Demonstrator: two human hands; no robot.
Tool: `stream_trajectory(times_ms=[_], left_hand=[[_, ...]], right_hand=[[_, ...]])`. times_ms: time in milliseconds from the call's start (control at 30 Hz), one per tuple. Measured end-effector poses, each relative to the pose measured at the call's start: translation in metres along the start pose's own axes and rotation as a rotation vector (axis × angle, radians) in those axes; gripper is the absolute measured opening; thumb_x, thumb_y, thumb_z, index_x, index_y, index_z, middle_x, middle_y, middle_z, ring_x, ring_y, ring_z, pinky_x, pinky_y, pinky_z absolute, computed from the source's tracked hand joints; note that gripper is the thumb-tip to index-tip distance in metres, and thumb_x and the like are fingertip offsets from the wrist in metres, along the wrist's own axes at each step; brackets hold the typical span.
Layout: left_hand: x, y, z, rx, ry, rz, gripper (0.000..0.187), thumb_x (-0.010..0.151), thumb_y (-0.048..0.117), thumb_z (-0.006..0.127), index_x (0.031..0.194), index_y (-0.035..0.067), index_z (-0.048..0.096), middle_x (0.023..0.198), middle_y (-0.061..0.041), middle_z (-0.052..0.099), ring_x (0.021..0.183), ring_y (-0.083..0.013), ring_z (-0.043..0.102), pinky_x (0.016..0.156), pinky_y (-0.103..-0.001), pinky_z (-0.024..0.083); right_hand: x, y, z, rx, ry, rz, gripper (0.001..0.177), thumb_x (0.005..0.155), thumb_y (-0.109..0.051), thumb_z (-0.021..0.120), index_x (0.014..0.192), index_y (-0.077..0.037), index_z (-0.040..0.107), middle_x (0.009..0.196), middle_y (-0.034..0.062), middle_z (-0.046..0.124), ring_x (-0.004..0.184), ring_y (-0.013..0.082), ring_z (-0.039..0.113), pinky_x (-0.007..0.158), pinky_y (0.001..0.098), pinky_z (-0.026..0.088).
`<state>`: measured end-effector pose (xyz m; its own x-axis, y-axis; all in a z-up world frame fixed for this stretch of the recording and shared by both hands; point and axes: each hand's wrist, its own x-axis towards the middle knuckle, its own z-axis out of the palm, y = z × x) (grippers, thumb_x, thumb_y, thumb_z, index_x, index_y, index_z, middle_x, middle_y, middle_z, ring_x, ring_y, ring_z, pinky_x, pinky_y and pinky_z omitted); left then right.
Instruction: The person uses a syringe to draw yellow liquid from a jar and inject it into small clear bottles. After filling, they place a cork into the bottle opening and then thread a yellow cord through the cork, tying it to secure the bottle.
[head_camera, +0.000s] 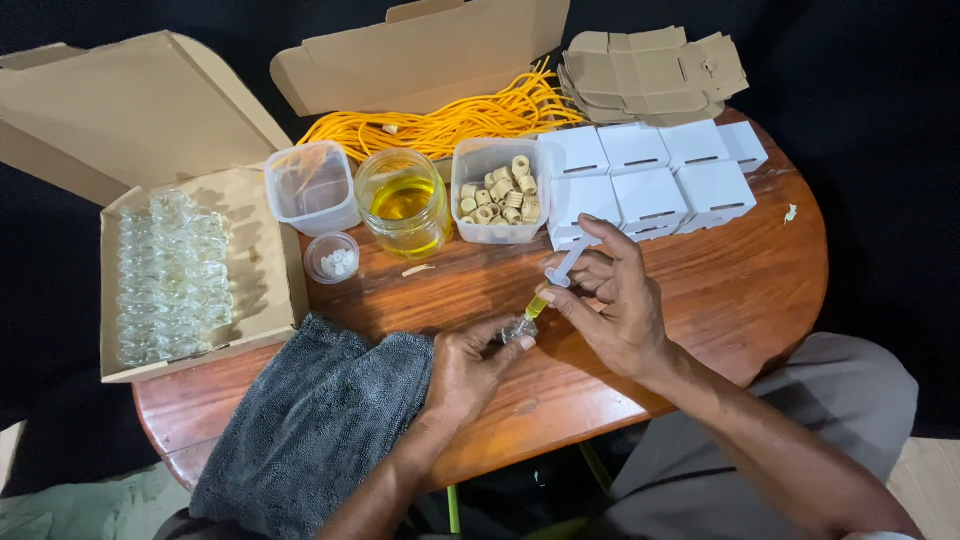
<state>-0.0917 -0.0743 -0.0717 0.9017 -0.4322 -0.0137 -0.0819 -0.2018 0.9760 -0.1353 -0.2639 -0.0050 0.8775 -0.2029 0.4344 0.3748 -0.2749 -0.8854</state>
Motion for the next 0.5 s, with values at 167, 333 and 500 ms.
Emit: stream_trajectory(times_ms=[167, 333, 500], left_hand=[[0.000, 0.004, 0.000, 0.025, -0.018, 0.003, 0.028, 0.078, 0.019, 0.089, 0.104, 0.013, 0.083, 0.091, -0.012, 0.082, 0.096, -0.0296, 0.077, 0.079, -0.038, 0.060], [0.000, 0.008, -0.002, 0.031, -0.026, 0.004, 0.026, 0.079, 0.018, 0.087, 0.105, 0.014, 0.083, 0.091, -0.012, 0.081, 0.097, -0.0296, 0.077, 0.079, -0.038, 0.060], [0.000, 0.001, -0.002, 0.023, -0.020, 0.018, 0.029, 0.080, 0.020, 0.088, 0.107, 0.011, 0.082, 0.095, -0.013, 0.081, 0.099, -0.0309, 0.076, 0.081, -0.038, 0.060]], right_hand=[[-0.002, 0.003, 0.001, 0.005, 0.025, -0.023, 0.075, 0.091, 0.008, 0.068, 0.152, 0.004, 0.024, 0.110, 0.0234, 0.070, 0.088, 0.0259, 0.075, 0.073, 0.0362, 0.066], [-0.002, 0.004, 0.001, 0.001, 0.034, -0.031, 0.075, 0.091, 0.009, 0.068, 0.152, 0.004, 0.024, 0.110, 0.0238, 0.070, 0.088, 0.0259, 0.074, 0.073, 0.0364, 0.066], [-0.003, 0.003, 0.000, 0.008, 0.014, -0.016, 0.075, 0.092, 0.008, 0.068, 0.152, 0.004, 0.023, 0.110, 0.0231, 0.070, 0.089, 0.0261, 0.074, 0.074, 0.0362, 0.065]])
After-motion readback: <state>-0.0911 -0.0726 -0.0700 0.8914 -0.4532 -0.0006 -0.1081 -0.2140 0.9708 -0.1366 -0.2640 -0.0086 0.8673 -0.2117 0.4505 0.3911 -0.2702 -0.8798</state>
